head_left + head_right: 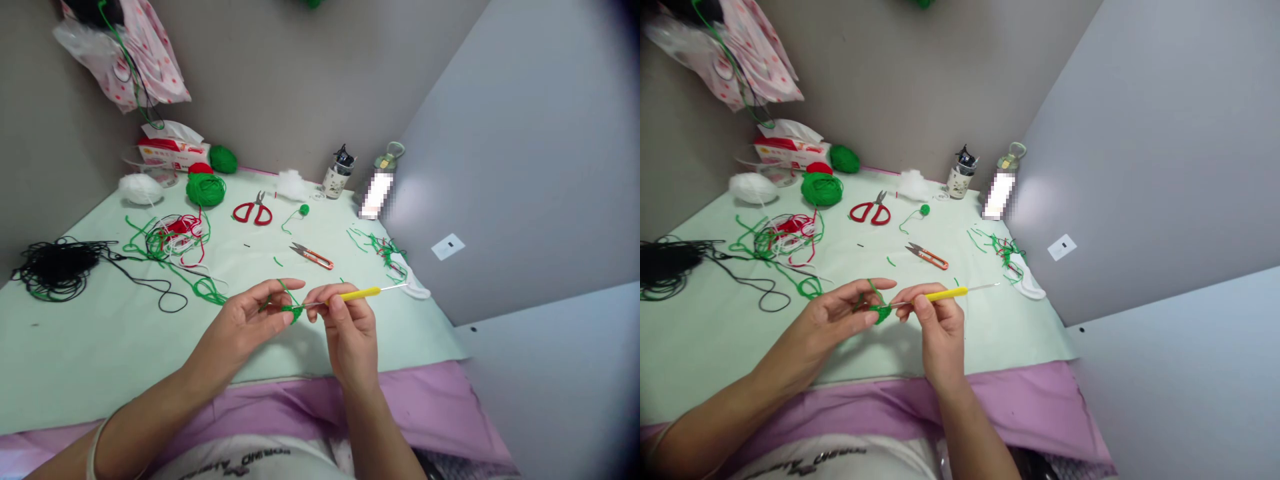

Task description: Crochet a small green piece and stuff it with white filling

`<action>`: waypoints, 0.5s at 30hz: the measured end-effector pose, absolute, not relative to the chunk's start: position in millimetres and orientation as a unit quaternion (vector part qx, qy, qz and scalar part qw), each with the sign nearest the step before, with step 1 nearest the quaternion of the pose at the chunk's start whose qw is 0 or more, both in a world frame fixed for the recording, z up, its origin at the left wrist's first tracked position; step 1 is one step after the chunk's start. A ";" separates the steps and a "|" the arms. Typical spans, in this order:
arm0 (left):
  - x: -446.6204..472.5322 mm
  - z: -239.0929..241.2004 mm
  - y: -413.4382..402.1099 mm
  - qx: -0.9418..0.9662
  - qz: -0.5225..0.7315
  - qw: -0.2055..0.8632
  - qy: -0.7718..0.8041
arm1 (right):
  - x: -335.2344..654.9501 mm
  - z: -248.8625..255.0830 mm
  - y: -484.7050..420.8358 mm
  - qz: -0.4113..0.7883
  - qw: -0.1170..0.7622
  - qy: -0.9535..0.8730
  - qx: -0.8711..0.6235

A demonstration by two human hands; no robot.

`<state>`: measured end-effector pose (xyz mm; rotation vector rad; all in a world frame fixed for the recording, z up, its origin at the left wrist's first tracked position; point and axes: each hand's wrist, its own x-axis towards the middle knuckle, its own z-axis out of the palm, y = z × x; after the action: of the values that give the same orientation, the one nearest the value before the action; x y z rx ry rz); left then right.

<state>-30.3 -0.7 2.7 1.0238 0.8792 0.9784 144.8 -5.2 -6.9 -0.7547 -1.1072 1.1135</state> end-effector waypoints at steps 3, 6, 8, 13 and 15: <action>-30.4 4.4 -0.5 0.455 0.436 0.669 0.393 | 145.9 -7.3 -6.5 0.465 0.639 -0.514 -0.332; -29.2 5.1 0.4 0.449 0.439 0.676 0.385 | 145.7 -8.3 -7.4 0.446 0.639 -0.526 -0.341; -28.4 5.0 0.9 0.443 0.441 0.683 0.378 | 145.5 -9.7 -7.5 0.436 0.640 -0.531 -0.344; -28.4 3.6 1.0 0.427 0.440 0.707 0.354 | 146.0 -12.8 -7.6 0.433 0.634 -0.534 -0.353; -28.6 3.3 1.1 0.430 0.439 0.703 0.357 | 146.0 -12.2 -7.5 0.437 0.639 -0.525 -0.354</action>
<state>-28.6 1.1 3.3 0.9557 0.7949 0.9770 146.0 -7.5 -12.2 -0.8077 -1.1970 0.9973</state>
